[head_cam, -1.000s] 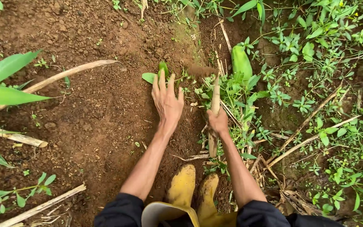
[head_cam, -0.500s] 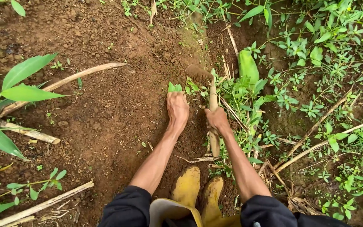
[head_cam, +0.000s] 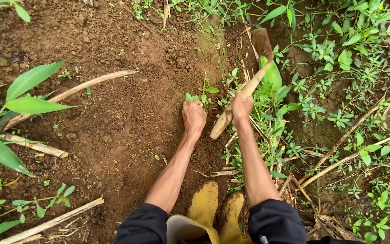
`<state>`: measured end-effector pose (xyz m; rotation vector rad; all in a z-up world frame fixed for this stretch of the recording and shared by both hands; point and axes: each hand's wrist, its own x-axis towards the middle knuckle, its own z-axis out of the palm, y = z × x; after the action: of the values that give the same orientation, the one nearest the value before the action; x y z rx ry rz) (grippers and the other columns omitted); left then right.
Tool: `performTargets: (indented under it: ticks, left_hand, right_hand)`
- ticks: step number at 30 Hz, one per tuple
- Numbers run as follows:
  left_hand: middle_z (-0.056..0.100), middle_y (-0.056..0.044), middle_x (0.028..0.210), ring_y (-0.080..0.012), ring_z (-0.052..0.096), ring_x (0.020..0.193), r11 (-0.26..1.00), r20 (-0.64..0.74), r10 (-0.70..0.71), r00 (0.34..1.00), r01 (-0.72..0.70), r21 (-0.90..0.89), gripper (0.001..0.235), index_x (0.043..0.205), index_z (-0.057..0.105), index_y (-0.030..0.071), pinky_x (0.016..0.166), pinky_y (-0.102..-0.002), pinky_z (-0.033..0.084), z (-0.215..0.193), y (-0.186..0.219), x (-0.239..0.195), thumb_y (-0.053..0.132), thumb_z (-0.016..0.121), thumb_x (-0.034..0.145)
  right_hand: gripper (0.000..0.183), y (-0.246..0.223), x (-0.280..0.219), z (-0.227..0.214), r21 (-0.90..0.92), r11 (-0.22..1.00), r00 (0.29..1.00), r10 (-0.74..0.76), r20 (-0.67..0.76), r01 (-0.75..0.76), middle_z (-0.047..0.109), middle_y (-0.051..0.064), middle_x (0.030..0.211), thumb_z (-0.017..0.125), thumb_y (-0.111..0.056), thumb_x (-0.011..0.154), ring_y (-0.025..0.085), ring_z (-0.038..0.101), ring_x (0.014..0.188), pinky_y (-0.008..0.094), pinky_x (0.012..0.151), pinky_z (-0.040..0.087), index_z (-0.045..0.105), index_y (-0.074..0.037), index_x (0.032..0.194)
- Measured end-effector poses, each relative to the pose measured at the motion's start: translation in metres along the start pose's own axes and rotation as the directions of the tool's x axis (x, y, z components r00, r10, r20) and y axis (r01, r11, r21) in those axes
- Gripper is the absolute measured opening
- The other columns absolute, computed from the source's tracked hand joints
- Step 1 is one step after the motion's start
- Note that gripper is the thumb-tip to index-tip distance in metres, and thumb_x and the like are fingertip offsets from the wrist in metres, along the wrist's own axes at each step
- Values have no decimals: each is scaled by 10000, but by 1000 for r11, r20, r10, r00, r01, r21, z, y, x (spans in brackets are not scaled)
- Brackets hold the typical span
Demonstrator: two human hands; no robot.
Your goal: The person uses a small hand hoe to loosen the soil and remove weeds from a garden bed. They repeatedly dig into the earth, pull out unwanted plants by hand, and clear the area around existing crops.
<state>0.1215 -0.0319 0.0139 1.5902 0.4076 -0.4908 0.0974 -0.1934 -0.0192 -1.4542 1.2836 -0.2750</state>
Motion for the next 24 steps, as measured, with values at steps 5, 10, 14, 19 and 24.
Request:
performTargets:
  ticks: [5,10,14,19,24]
  left_hand:
    - [421,18,739,-184,455,714,992,44,-20,999,26,-127,132,932,601,80,764,-399,398,13,-63,6,177,526,884]
    - [549,-95,918,-244,575,901,849,197,214,957,-281,446,207,1081,644,-18,822,-414,461,-2,-46,-26,-61,537,909]
    - [587,-149,992,-223,541,863,923,204,69,976,-140,358,215,1125,641,-7,798,-392,459,-1,-19,-65,8,517,949]
    - [627,-165,984,-268,611,948,906,356,-9,934,-143,398,132,901,660,53,871,-473,490,31,-147,-62,25,533,928]
    - [388,-313,1555,-473,391,1427,845,615,409,674,-534,23,458,1335,577,-64,1203,-594,300,33,-31,-100,-147,494,893]
  right_hand:
    - [577,51,-18,7,-574,817,937,156,312,56,721,256,1020,709,-370,843,391,712,1035,536,848,564,634,55,1225]
    - [665,40,-29,-6,-559,828,915,184,358,53,688,257,1117,686,-420,900,388,685,1101,547,883,556,553,69,1332]
    - [336,75,-54,-57,-480,877,892,198,405,23,687,176,712,685,-303,888,256,686,662,439,656,550,691,27,950]
    - [491,98,-52,-118,-607,793,917,278,286,-51,701,220,775,706,-381,912,311,727,714,477,681,562,649,72,1093]
    - [574,83,-52,-145,-608,784,987,160,0,-127,694,289,1005,679,-439,896,420,698,994,537,860,536,620,37,1211]
